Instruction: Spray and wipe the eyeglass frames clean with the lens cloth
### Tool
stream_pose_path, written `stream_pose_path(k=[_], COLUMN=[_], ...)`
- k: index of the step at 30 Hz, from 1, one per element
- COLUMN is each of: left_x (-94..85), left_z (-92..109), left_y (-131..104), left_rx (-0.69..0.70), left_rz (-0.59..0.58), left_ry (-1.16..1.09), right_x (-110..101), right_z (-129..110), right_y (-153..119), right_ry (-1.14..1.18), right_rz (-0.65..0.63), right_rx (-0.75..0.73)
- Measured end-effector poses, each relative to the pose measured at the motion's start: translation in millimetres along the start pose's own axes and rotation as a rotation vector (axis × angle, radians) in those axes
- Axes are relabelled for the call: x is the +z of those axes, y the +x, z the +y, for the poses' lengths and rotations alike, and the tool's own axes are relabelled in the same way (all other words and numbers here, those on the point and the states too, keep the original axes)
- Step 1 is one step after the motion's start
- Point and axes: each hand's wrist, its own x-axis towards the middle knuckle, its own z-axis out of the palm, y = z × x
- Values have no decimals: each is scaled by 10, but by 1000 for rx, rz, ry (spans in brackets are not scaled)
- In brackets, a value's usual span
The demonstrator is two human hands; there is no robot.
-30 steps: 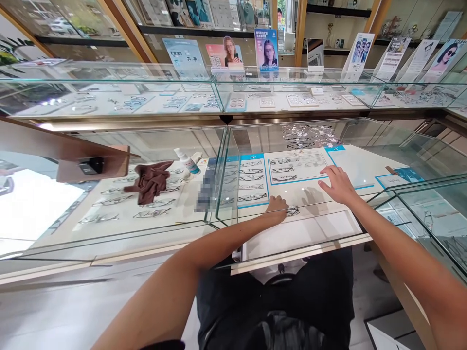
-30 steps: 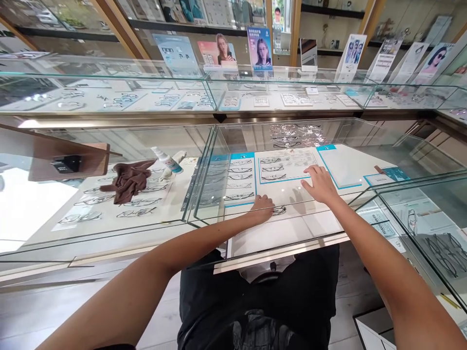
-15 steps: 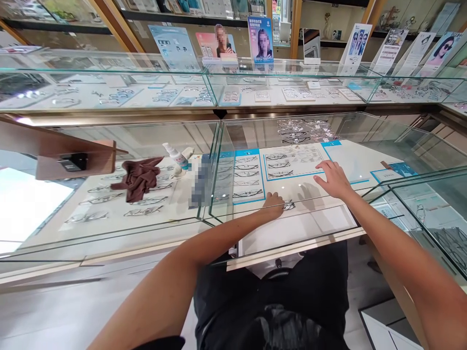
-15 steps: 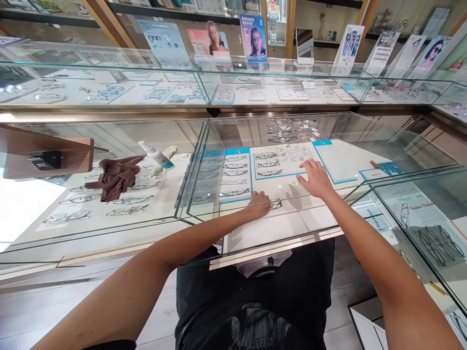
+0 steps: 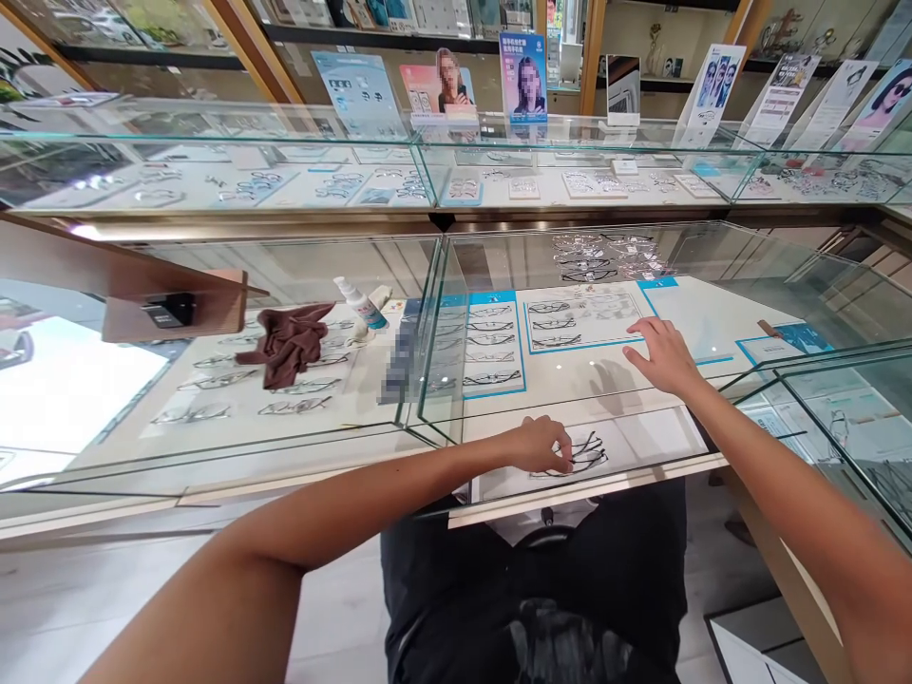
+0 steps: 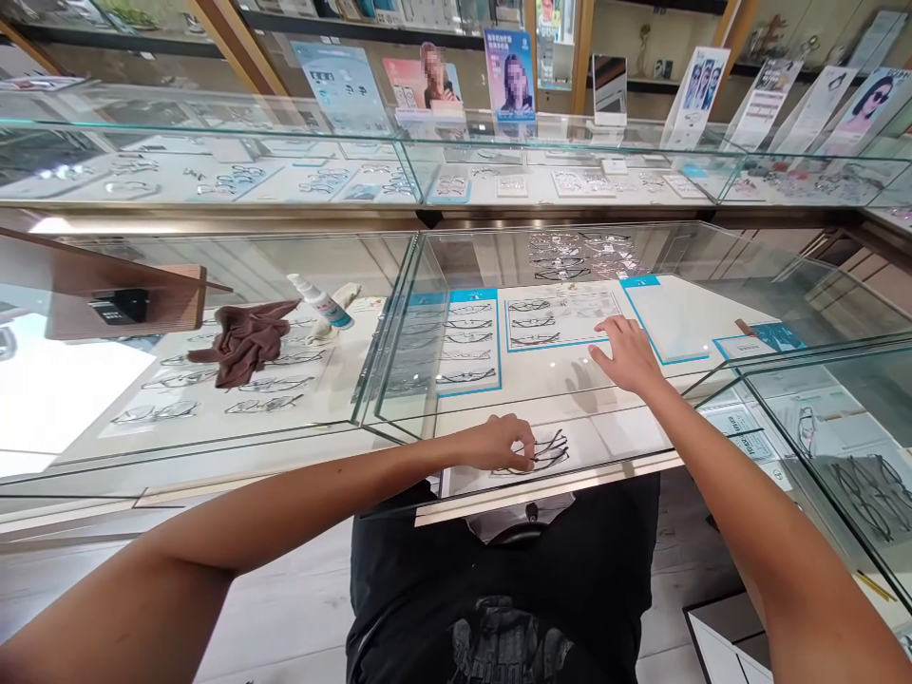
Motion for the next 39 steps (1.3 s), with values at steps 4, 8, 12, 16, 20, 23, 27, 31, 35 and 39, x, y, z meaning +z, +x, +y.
stream_pose_path(k=[4, 8, 12, 16, 20, 23, 27, 31, 35, 39], left_x=[-230, -567, -1061, -1641, -2142, -2388, -2532, -2569, -2615, -2679], left_z=[228, 399, 437, 303, 23, -204, -423, -530, -594, -661], left_y=[-277, -506, -577, -415, -78, 209, 563, 864, 1084, 1174], left_rx=[104, 220, 293, 131, -56, -140, -210, -205, -209, -225], left_rz=[-56, -5, 112, 203, 281, 327, 385, 427, 441, 445], left_ry=[-124, -186, -187, -33, 107, 220, 341, 380, 412, 432], right_x=[-8, -7, 1, 3, 17, 34, 43, 34, 21, 8], right_z=[-8, -6, 12, 23, 35, 44, 39, 19, -2, -20], right_y=[-11, -18, -28, -46, -59, -63, -72, -89, -103, -108], right_ry=[-6, -5, 3, 13, 5, 0, 4, 15, 13, 14], right_rz=[-10, -23, -21, -3, 9, 21, 26, 31, 28, 20], right_rx=[7, 20, 16, -4, -16, -19, -17, -18, -19, -7])
